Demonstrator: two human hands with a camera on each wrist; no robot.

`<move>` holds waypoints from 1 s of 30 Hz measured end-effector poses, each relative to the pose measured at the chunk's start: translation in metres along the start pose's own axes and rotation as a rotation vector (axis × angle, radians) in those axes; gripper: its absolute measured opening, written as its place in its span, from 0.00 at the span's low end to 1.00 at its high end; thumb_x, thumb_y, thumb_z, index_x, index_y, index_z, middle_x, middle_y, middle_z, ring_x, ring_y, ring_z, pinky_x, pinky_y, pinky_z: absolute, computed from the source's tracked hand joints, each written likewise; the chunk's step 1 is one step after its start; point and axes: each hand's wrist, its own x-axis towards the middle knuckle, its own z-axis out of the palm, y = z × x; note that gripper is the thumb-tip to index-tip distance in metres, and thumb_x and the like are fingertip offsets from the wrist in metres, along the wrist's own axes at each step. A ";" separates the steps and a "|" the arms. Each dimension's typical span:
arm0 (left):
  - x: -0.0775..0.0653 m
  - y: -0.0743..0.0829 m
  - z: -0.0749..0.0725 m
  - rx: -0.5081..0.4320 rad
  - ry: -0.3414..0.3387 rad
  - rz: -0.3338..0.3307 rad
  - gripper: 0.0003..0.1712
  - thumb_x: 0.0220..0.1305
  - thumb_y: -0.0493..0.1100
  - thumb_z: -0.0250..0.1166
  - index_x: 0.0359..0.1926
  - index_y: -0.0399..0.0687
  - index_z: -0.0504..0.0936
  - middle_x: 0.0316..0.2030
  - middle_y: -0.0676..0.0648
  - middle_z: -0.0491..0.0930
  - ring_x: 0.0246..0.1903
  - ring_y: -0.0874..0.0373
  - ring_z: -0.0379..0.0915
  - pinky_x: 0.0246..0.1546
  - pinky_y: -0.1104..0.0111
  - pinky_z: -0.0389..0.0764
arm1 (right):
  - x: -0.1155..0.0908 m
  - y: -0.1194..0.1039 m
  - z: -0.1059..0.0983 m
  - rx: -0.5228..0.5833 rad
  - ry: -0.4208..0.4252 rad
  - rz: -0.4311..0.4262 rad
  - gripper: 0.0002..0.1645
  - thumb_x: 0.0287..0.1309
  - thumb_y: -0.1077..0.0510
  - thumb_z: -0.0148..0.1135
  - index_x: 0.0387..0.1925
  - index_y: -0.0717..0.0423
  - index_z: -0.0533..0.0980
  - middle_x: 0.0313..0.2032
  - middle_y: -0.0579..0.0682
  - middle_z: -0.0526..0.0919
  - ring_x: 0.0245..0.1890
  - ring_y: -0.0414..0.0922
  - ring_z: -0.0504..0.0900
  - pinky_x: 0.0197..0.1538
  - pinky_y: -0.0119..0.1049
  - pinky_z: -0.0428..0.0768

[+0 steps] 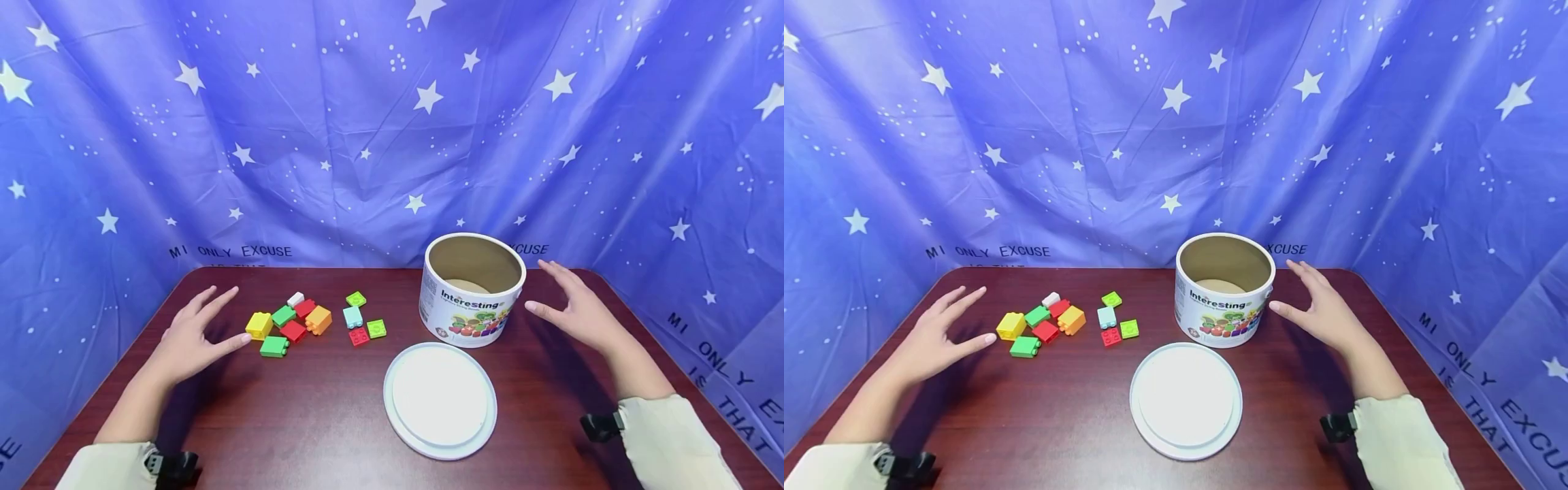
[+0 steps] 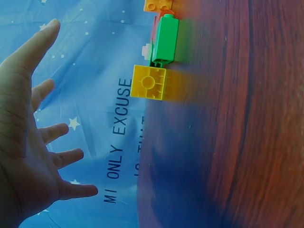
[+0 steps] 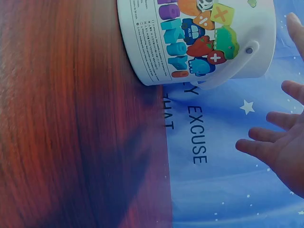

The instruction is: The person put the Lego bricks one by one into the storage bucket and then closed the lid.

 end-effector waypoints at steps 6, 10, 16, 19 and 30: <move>0.003 -0.006 0.002 -0.110 0.021 0.035 0.52 0.49 0.55 0.76 0.74 0.59 0.62 0.68 0.29 0.55 0.64 0.26 0.50 0.50 0.26 0.57 | 0.007 0.001 0.006 0.119 0.009 0.033 0.49 0.56 0.52 0.70 0.72 0.61 0.57 0.67 0.70 0.61 0.62 0.70 0.65 0.57 0.65 0.69; 0.004 -0.011 0.002 -0.167 0.019 0.038 0.52 0.47 0.52 0.78 0.73 0.58 0.64 0.68 0.30 0.55 0.65 0.29 0.51 0.51 0.27 0.58 | 0.011 0.003 0.009 0.193 0.007 0.068 0.48 0.58 0.53 0.70 0.73 0.61 0.56 0.63 0.70 0.67 0.60 0.68 0.69 0.56 0.62 0.71; 0.003 -0.015 0.002 -0.225 -0.005 0.038 0.52 0.45 0.50 0.79 0.71 0.55 0.65 0.68 0.30 0.55 0.66 0.32 0.50 0.52 0.28 0.58 | 0.015 0.006 0.014 0.262 0.006 0.084 0.47 0.57 0.55 0.70 0.72 0.61 0.57 0.62 0.69 0.69 0.62 0.65 0.69 0.58 0.62 0.70; 0.002 -0.018 0.003 -0.247 -0.017 0.041 0.53 0.44 0.50 0.80 0.72 0.53 0.65 0.67 0.30 0.55 0.66 0.32 0.50 0.52 0.28 0.58 | 0.016 0.007 0.016 0.326 -0.006 0.080 0.46 0.58 0.58 0.69 0.72 0.62 0.57 0.64 0.69 0.68 0.62 0.65 0.68 0.57 0.46 0.76; 0.005 -0.029 0.013 -0.325 -0.089 0.005 0.53 0.48 0.48 0.79 0.73 0.51 0.61 0.66 0.32 0.58 0.58 0.31 0.63 0.50 0.35 0.70 | 0.025 0.008 0.026 0.393 -0.019 0.089 0.45 0.59 0.58 0.68 0.73 0.61 0.57 0.65 0.66 0.67 0.59 0.59 0.72 0.46 0.20 0.75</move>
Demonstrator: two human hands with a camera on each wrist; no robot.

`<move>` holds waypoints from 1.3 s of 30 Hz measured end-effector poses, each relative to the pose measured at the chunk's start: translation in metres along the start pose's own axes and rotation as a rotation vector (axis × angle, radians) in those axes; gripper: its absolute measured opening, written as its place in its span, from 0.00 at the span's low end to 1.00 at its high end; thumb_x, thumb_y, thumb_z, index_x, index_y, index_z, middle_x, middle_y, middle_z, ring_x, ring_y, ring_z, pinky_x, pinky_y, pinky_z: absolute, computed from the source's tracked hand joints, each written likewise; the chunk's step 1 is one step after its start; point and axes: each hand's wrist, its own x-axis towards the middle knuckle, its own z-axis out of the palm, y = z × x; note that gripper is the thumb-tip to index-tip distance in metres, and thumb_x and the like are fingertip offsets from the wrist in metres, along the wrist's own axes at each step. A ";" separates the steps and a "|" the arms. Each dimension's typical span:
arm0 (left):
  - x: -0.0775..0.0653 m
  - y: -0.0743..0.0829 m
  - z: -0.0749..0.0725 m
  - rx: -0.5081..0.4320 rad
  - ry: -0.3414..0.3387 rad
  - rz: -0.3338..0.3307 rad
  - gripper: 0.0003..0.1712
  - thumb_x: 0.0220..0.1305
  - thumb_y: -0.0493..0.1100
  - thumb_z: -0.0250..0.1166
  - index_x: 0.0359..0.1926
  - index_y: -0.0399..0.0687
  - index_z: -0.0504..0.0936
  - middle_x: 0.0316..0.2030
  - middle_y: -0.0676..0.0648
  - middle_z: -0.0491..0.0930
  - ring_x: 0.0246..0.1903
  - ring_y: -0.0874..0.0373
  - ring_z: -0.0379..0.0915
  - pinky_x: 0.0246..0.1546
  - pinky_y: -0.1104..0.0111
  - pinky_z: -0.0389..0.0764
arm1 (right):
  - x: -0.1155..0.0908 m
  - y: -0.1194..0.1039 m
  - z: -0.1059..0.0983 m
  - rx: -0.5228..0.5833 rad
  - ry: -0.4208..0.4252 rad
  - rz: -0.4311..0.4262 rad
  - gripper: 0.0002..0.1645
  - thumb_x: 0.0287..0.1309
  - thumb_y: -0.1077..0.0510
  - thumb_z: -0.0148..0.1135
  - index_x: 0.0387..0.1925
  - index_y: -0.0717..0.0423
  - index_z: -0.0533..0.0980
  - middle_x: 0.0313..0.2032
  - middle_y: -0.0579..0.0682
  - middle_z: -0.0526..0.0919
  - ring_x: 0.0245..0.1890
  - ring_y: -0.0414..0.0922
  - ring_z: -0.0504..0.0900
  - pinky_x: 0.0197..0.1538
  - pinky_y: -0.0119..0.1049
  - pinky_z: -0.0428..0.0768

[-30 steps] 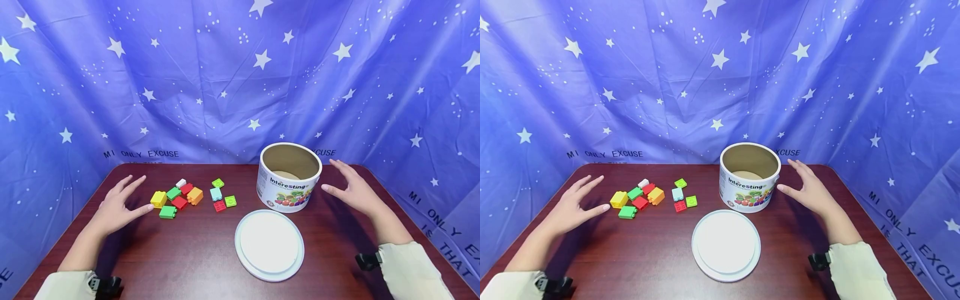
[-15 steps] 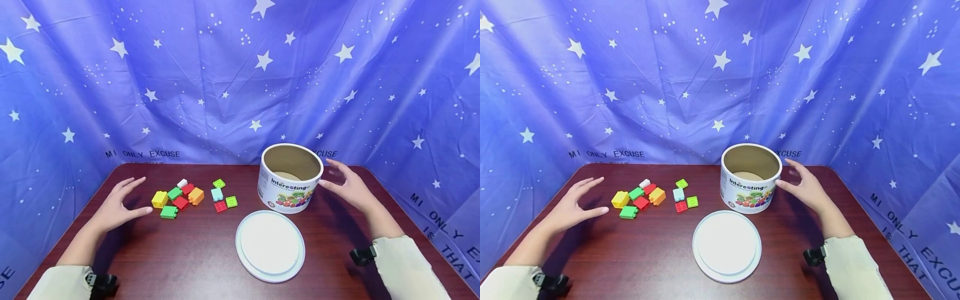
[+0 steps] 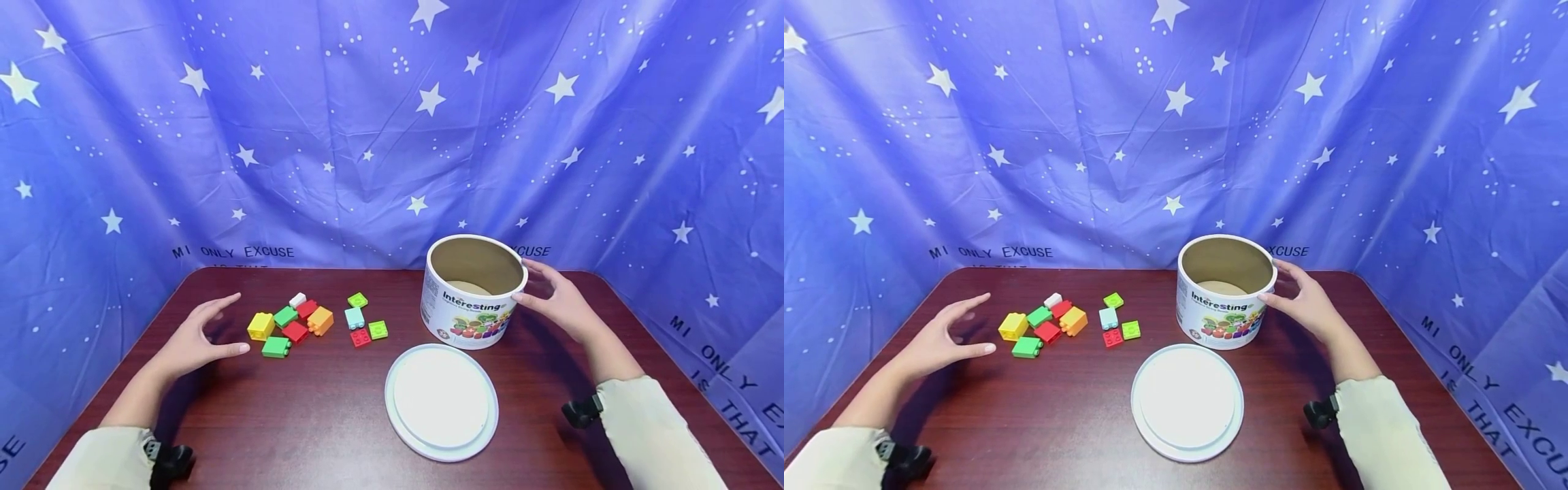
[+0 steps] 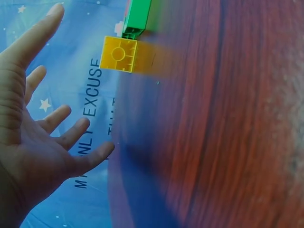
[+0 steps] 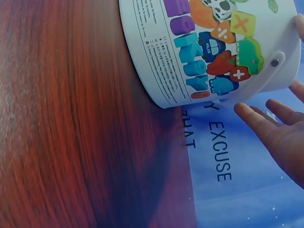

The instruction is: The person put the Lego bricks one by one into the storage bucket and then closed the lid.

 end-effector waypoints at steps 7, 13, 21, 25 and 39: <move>0.002 0.000 0.002 -0.063 -0.047 -0.035 0.53 0.49 0.46 0.78 0.74 0.52 0.60 0.67 0.31 0.55 0.59 0.30 0.63 0.49 0.38 0.74 | 0.004 -0.002 0.003 0.046 -0.008 0.043 0.46 0.59 0.58 0.67 0.73 0.61 0.55 0.66 0.68 0.64 0.59 0.62 0.72 0.45 0.20 0.75; 0.005 -0.004 0.003 -0.130 -0.081 -0.036 0.53 0.49 0.43 0.78 0.73 0.45 0.59 0.68 0.31 0.57 0.59 0.28 0.64 0.49 0.40 0.75 | 0.007 -0.002 0.007 0.111 -0.004 0.056 0.46 0.59 0.61 0.67 0.73 0.64 0.55 0.66 0.68 0.64 0.53 0.43 0.76 0.46 0.21 0.76; 0.011 -0.010 0.004 -0.175 -0.146 -0.076 0.51 0.51 0.43 0.77 0.73 0.43 0.61 0.68 0.33 0.61 0.60 0.31 0.65 0.50 0.45 0.77 | 0.006 -0.002 0.008 0.165 0.009 0.072 0.46 0.58 0.63 0.68 0.72 0.65 0.55 0.66 0.69 0.64 0.53 0.41 0.76 0.46 0.21 0.76; 0.017 -0.017 0.009 -0.194 -0.149 -0.084 0.49 0.51 0.43 0.77 0.71 0.40 0.63 0.66 0.33 0.65 0.58 0.32 0.68 0.48 0.53 0.80 | 0.007 -0.002 0.008 0.188 0.002 0.071 0.46 0.58 0.63 0.67 0.72 0.66 0.54 0.66 0.69 0.63 0.54 0.43 0.75 0.46 0.21 0.76; 0.036 -0.012 0.028 -0.107 -0.134 -0.133 0.40 0.53 0.49 0.76 0.64 0.37 0.74 0.55 0.36 0.78 0.50 0.44 0.76 0.46 0.65 0.79 | 0.005 -0.004 0.009 0.248 0.010 0.090 0.47 0.57 0.64 0.67 0.72 0.67 0.54 0.65 0.69 0.62 0.50 0.40 0.77 0.46 0.24 0.77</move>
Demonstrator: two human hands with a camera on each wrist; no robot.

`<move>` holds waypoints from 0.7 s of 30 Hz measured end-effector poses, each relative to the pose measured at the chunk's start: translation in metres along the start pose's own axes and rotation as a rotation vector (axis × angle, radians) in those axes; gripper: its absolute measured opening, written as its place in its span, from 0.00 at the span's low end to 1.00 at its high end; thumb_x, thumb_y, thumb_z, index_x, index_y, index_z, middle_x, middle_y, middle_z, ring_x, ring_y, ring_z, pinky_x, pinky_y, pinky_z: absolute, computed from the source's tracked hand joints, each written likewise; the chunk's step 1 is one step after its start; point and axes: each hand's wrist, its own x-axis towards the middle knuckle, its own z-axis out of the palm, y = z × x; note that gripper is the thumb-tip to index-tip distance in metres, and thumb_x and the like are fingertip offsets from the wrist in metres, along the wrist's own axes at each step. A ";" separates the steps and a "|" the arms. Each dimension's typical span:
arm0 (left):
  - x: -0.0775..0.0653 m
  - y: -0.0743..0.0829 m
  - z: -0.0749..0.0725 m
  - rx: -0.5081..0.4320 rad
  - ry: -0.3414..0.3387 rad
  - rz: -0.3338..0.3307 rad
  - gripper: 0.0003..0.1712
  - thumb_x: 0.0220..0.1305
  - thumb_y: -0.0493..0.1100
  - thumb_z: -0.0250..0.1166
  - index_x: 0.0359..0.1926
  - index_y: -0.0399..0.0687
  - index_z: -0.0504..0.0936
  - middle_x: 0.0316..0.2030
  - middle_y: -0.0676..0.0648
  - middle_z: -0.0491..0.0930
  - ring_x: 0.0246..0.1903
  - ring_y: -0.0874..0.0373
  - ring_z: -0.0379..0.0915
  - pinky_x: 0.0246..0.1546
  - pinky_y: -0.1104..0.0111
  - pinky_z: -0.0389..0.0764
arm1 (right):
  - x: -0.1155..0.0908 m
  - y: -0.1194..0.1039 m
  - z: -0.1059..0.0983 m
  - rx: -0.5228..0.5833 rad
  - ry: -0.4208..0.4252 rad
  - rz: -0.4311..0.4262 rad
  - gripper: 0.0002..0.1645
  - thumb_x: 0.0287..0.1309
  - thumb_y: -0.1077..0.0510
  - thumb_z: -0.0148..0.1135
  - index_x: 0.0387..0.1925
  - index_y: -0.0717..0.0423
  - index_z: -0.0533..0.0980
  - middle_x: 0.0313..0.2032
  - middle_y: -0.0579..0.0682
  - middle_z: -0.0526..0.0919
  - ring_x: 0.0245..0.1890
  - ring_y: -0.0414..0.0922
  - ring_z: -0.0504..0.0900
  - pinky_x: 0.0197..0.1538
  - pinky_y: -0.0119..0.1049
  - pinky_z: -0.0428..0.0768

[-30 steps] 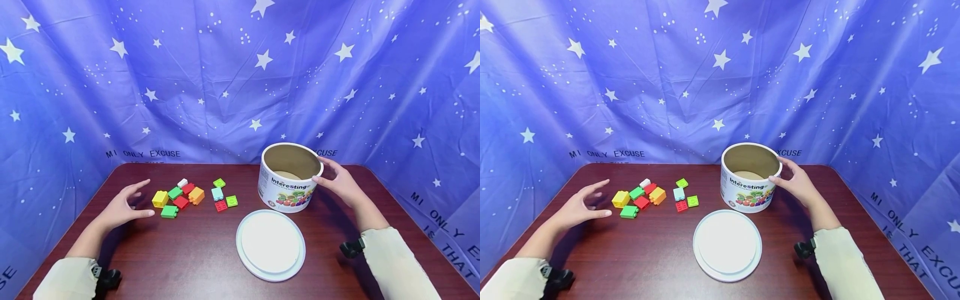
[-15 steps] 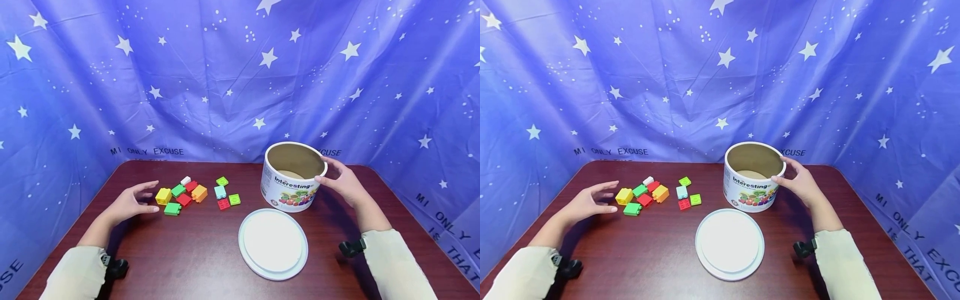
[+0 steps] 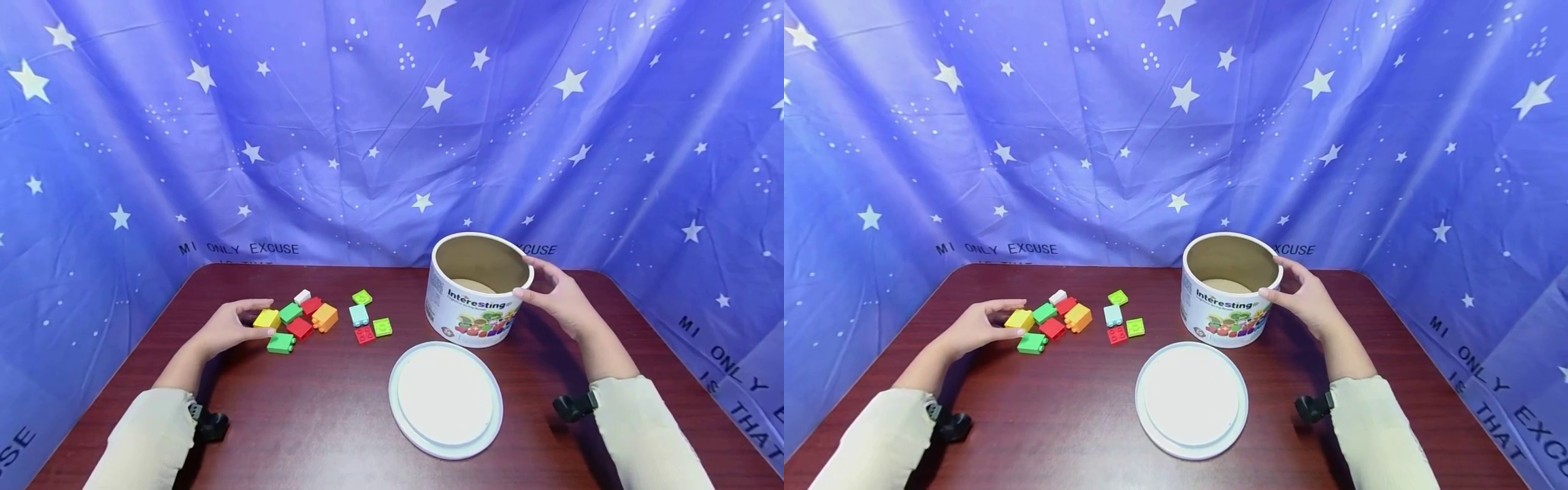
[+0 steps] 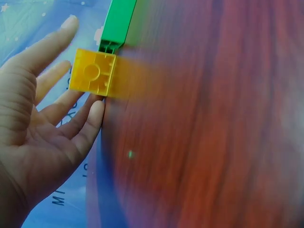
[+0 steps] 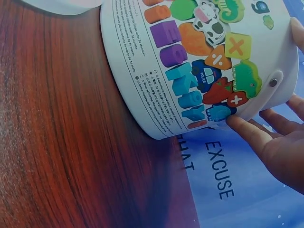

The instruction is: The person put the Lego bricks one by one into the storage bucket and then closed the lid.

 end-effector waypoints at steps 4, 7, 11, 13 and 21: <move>0.004 0.002 0.002 0.064 0.009 -0.023 0.36 0.52 0.49 0.76 0.60 0.37 0.77 0.49 0.37 0.80 0.44 0.48 0.76 0.44 0.62 0.80 | 0.000 0.001 0.000 0.019 -0.004 0.001 0.47 0.57 0.65 0.67 0.72 0.68 0.53 0.64 0.70 0.62 0.50 0.38 0.76 0.46 0.24 0.78; 0.004 0.002 0.002 0.083 0.015 -0.042 0.34 0.52 0.48 0.76 0.58 0.36 0.79 0.47 0.37 0.81 0.42 0.49 0.76 0.43 0.63 0.80 | 0.000 0.003 0.000 0.025 -0.009 0.000 0.47 0.57 0.65 0.67 0.72 0.68 0.53 0.64 0.71 0.62 0.50 0.38 0.76 0.46 0.25 0.78; 0.004 0.002 0.001 0.061 0.031 -0.038 0.34 0.52 0.48 0.76 0.57 0.35 0.79 0.47 0.37 0.82 0.41 0.49 0.76 0.40 0.66 0.80 | 0.000 0.004 0.001 0.024 -0.006 -0.005 0.47 0.58 0.65 0.67 0.72 0.68 0.53 0.64 0.71 0.61 0.49 0.35 0.76 0.46 0.24 0.78; 0.003 0.004 0.000 0.049 0.044 -0.026 0.34 0.51 0.47 0.77 0.57 0.35 0.79 0.47 0.37 0.82 0.41 0.49 0.77 0.39 0.68 0.81 | 0.000 0.003 0.001 0.024 -0.004 -0.008 0.47 0.58 0.65 0.67 0.72 0.69 0.53 0.65 0.71 0.61 0.48 0.34 0.76 0.46 0.24 0.78; 0.004 0.020 -0.004 0.028 0.085 -0.019 0.36 0.51 0.48 0.77 0.58 0.36 0.79 0.48 0.36 0.81 0.42 0.47 0.78 0.39 0.67 0.82 | -0.002 0.000 0.001 0.043 -0.007 0.010 0.47 0.58 0.65 0.67 0.73 0.67 0.52 0.66 0.71 0.59 0.50 0.36 0.76 0.47 0.24 0.78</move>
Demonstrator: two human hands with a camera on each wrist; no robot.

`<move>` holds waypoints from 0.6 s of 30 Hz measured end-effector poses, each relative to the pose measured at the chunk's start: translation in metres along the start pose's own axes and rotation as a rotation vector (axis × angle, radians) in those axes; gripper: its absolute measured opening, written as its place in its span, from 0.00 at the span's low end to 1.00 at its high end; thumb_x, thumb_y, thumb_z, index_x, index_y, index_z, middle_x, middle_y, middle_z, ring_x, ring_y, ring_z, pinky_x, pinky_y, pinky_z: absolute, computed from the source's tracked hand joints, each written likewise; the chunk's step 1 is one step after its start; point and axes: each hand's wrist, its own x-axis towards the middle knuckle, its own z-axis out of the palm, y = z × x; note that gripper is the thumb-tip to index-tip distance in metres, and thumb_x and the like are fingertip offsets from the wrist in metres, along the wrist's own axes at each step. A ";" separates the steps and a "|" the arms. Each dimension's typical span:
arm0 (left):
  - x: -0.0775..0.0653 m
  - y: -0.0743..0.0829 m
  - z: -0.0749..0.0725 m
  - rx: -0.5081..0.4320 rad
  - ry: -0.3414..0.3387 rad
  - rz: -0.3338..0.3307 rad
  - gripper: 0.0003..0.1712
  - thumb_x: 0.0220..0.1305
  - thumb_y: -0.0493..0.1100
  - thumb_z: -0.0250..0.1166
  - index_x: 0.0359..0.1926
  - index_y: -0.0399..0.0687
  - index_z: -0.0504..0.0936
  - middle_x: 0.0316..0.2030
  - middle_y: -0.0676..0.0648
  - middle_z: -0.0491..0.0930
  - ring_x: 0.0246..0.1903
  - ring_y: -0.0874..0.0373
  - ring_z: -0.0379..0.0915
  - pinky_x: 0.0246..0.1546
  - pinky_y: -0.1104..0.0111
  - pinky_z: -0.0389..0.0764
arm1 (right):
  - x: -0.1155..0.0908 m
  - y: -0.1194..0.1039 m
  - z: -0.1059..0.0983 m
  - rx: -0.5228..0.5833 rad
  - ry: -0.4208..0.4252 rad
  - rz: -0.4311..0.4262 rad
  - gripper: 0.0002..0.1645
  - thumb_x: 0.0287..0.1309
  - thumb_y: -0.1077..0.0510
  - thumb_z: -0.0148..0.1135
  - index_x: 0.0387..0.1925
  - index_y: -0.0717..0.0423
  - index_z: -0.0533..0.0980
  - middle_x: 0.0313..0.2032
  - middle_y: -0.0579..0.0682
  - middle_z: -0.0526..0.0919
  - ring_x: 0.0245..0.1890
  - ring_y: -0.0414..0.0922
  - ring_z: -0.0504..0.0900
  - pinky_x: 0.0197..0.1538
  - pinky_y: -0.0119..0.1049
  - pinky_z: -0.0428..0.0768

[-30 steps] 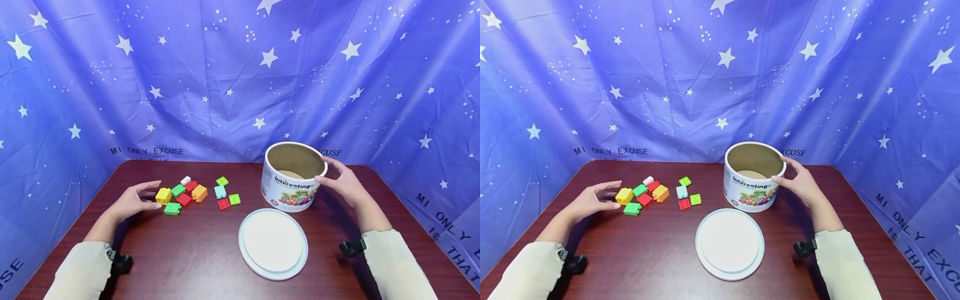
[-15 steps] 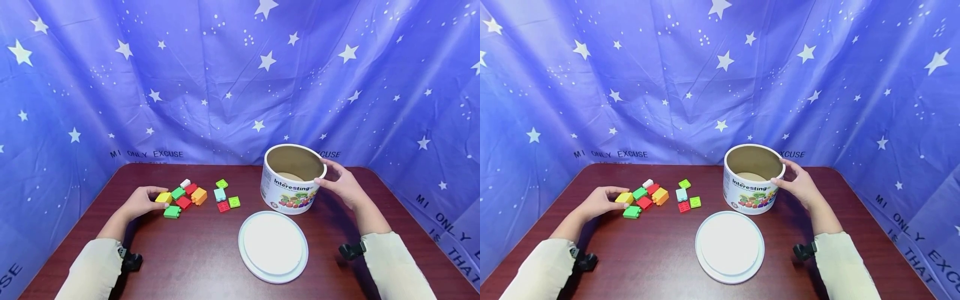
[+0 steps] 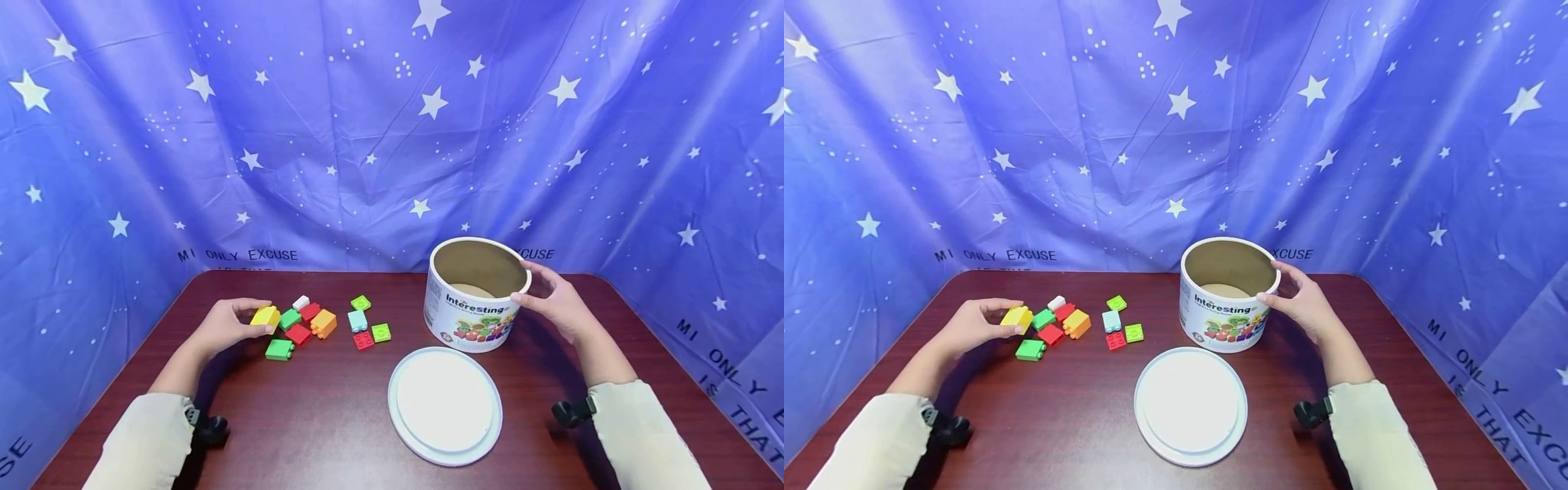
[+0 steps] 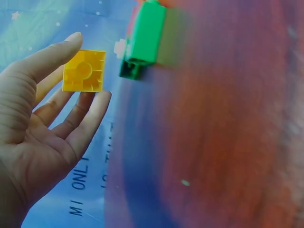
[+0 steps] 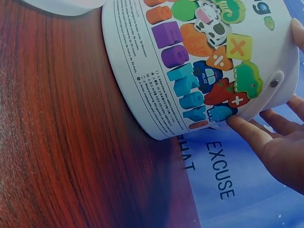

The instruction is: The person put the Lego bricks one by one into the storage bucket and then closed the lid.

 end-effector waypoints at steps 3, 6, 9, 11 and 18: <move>0.003 0.007 -0.001 -0.034 0.018 0.026 0.35 0.50 0.47 0.78 0.58 0.37 0.79 0.49 0.36 0.81 0.42 0.46 0.78 0.38 0.68 0.82 | 0.000 0.001 0.001 -0.007 0.006 0.000 0.47 0.58 0.65 0.67 0.73 0.67 0.52 0.66 0.71 0.60 0.49 0.34 0.76 0.46 0.24 0.78; 0.008 0.014 0.001 -0.079 0.017 0.076 0.34 0.50 0.44 0.77 0.57 0.36 0.79 0.48 0.36 0.81 0.42 0.45 0.78 0.37 0.69 0.82 | 0.000 0.001 0.000 -0.014 0.012 -0.002 0.47 0.58 0.64 0.67 0.73 0.67 0.53 0.65 0.70 0.61 0.49 0.36 0.76 0.46 0.24 0.78; 0.011 0.023 0.006 -0.114 0.008 0.115 0.32 0.50 0.42 0.78 0.56 0.37 0.80 0.48 0.37 0.82 0.41 0.48 0.79 0.36 0.70 0.82 | 0.000 0.001 -0.001 -0.008 0.012 0.001 0.47 0.57 0.64 0.67 0.72 0.67 0.53 0.65 0.69 0.62 0.50 0.37 0.76 0.46 0.25 0.78; 0.013 0.029 0.010 -0.135 -0.003 0.134 0.31 0.49 0.41 0.78 0.56 0.37 0.81 0.46 0.38 0.83 0.40 0.49 0.79 0.35 0.69 0.82 | 0.000 0.001 0.000 -0.005 0.009 0.004 0.48 0.57 0.65 0.67 0.72 0.67 0.53 0.64 0.68 0.62 0.49 0.36 0.76 0.46 0.25 0.78; 0.022 0.054 0.027 -0.213 -0.035 0.192 0.30 0.46 0.39 0.79 0.54 0.40 0.83 0.40 0.42 0.84 0.38 0.42 0.77 0.32 0.66 0.82 | 0.001 0.001 0.001 0.017 0.003 0.008 0.47 0.57 0.66 0.66 0.73 0.67 0.52 0.66 0.70 0.61 0.52 0.39 0.75 0.47 0.24 0.77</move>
